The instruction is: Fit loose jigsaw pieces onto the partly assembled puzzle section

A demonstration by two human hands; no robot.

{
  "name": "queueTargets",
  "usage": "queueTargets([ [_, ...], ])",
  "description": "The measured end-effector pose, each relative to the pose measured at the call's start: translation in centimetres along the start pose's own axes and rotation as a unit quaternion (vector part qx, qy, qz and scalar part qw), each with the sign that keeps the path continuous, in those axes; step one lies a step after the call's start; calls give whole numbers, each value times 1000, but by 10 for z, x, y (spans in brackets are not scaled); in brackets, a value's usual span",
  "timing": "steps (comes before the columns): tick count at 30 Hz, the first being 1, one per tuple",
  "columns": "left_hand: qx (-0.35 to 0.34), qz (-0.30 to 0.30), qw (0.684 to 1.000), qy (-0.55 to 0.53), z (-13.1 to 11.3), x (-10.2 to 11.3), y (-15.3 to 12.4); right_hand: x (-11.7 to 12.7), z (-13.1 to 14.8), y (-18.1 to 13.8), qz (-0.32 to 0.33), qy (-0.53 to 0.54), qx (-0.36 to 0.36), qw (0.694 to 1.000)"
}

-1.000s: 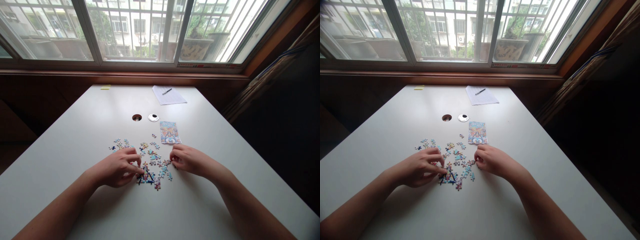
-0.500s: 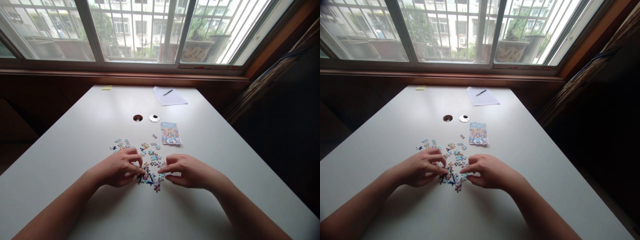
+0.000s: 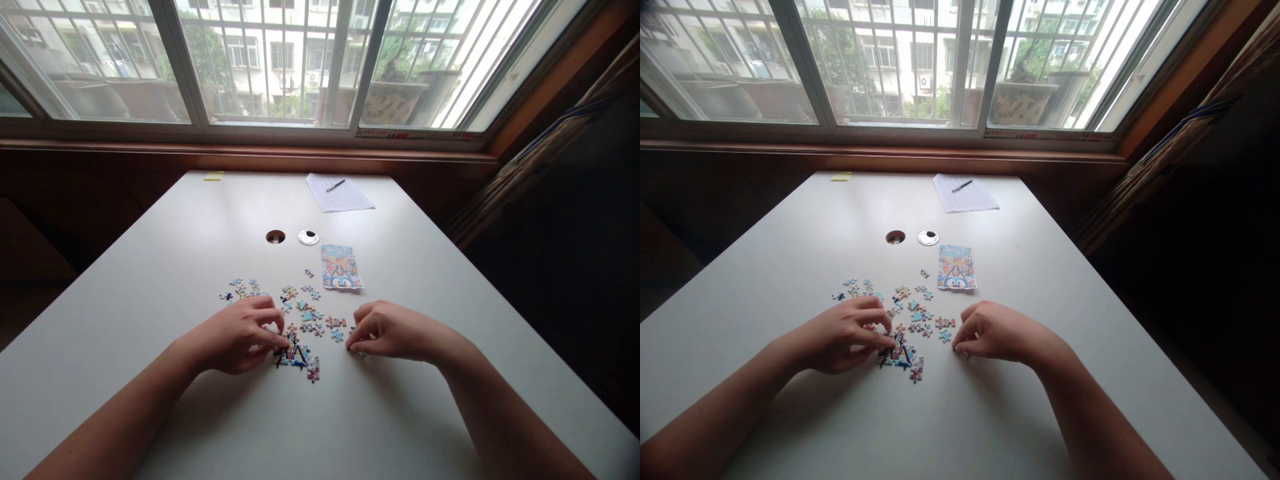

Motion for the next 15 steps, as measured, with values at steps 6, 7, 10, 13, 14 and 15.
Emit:
queueTargets([
  [6,0,0,1000,-1,0,-1,0,-4,7,7,-42,-72,14,996],
  [7,-1,0,1000,-2,0,-1,0,-4,6,7,-44,-83,11,996],
  [10,0,-4,1000,-5,0,0,0,-1,2,6,-49,-86,1,995],
  [13,1,-1,1000,-7,-1,1,1,4,-3,1,-44,-61,-8,997],
  [14,1,0,1000,-8,-1,1,1,5,-4,-1,-43,-53,-11,998],
  [15,0,1,1000,-8,-2,1,1,6,-4,-2,-43,-47,-15,998],
])
Point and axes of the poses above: each hand's wrist, its own y-axis towards the middle knuckle, its own x-axis out of the back of the hand, z = x × y, the point moved 7 cm from there along y, towards the middle knuckle, and after that the axes turned 8 degrees about z, right-handed, at the moved point
